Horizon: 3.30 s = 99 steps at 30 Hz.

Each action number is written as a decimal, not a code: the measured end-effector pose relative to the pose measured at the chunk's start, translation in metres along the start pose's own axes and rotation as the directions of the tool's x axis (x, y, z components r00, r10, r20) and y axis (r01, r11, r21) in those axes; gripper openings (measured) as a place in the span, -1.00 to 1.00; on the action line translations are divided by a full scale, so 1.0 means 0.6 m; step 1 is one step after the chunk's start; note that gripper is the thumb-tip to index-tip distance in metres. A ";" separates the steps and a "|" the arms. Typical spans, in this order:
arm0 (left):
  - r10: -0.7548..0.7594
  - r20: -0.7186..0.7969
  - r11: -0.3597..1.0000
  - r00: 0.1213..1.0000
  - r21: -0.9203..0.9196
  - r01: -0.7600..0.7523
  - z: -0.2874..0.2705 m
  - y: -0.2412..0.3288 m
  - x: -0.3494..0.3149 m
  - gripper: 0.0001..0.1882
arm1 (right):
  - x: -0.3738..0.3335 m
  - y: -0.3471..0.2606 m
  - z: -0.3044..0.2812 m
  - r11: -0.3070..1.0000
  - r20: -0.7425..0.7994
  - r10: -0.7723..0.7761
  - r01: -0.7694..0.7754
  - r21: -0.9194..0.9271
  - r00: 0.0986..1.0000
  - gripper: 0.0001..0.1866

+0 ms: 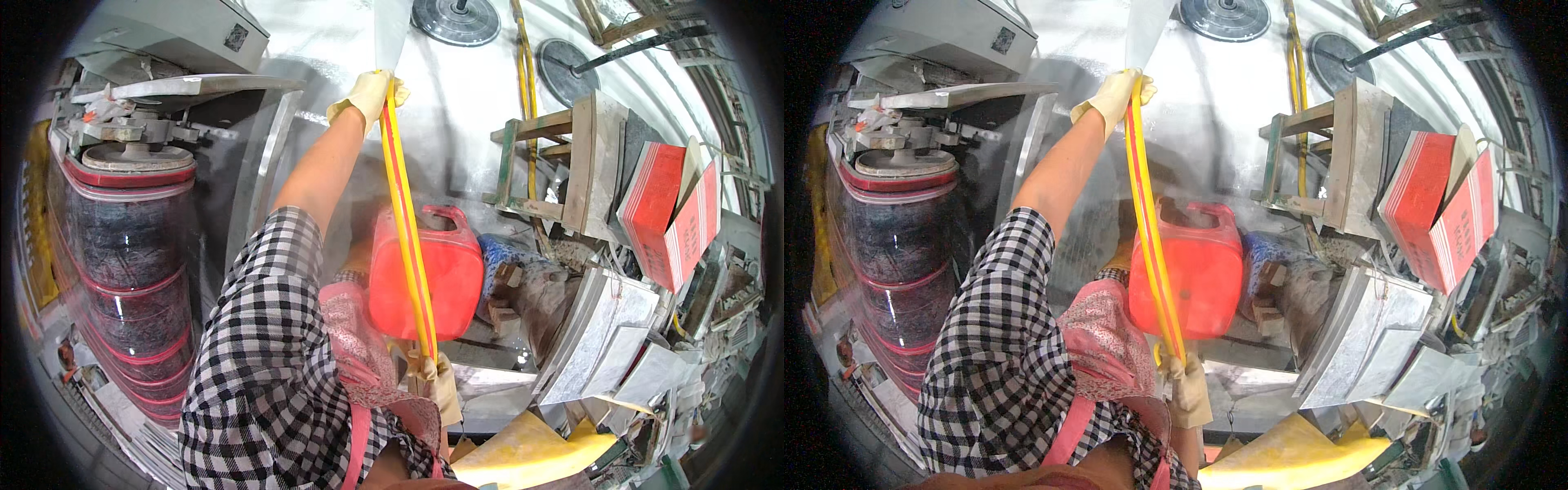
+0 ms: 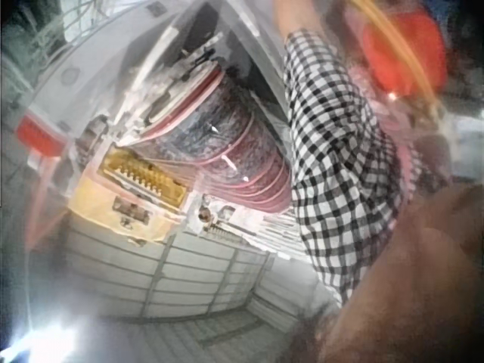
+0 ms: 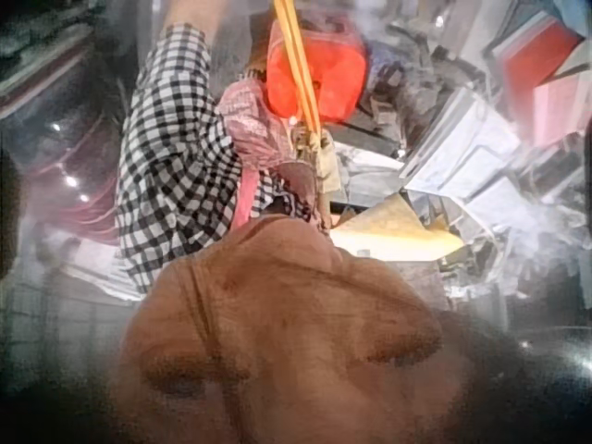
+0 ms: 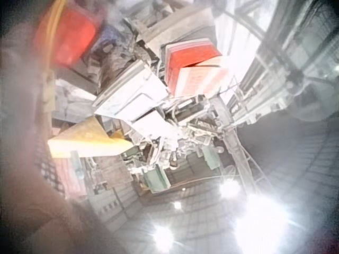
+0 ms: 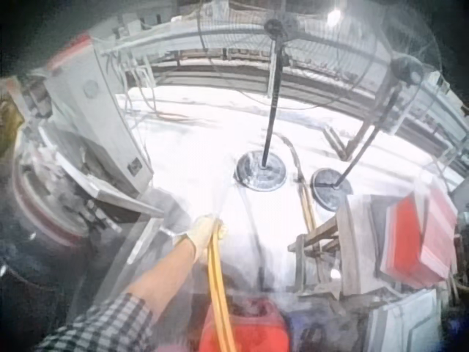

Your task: The person uses a yellow hose to spray water across a wet industrial floor, moving around equipment and stacks of tiles. The person directs the spray toward various areas, including under a red stool and near stacked materials, then walks through the space while continuing to spray.

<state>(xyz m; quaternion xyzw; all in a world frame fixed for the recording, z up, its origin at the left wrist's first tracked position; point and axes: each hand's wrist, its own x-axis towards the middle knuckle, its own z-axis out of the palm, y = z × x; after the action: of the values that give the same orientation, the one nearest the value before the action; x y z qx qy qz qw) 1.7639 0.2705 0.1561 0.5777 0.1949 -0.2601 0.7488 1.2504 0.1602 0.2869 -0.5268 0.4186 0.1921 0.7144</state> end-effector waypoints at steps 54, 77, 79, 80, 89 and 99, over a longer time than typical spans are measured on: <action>-0.066 -0.107 0.998 0.992 -0.013 0.065 -0.004 -0.033 -0.014 -0.70 | -0.024 -0.023 -0.011 0.988 -0.072 0.041 -0.029 0.153 0.997 -0.36; -0.049 -0.066 0.992 0.997 -0.116 0.041 0.005 -0.021 -0.026 -0.66 | -0.013 -0.013 -0.031 0.997 -0.009 -0.041 0.041 0.058 0.999 -0.38; -0.048 -0.107 0.995 0.993 -0.088 0.038 -0.013 -0.033 -0.024 -0.72 | -0.015 -0.015 -0.032 0.999 0.010 0.015 -0.015 0.038 1.000 -0.37; -0.045 -0.124 0.995 0.991 -0.090 0.033 -0.024 -0.038 -0.021 -0.72 | -0.017 -0.015 -0.031 1.000 -0.001 -0.006 0.006 0.028 1.000 -0.37; -0.240 -0.311 0.964 0.920 -0.189 0.187 -0.153 -0.161 -0.031 -0.67 | -0.045 -0.002 -0.057 0.994 -0.041 -0.001 -0.004 -0.105 0.999 -0.29; -0.219 -0.221 0.968 0.950 -0.167 0.185 -0.117 -0.232 -0.055 -0.62 | -0.080 0.034 -0.099 0.939 -0.152 0.148 -0.188 -0.289 0.977 -0.22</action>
<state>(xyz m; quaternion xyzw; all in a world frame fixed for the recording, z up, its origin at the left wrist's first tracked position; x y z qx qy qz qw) 1.6529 0.3163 0.0516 0.5257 0.3597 -0.2496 0.7293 1.1843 0.1214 0.3075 -0.6031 0.4729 0.2798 0.5782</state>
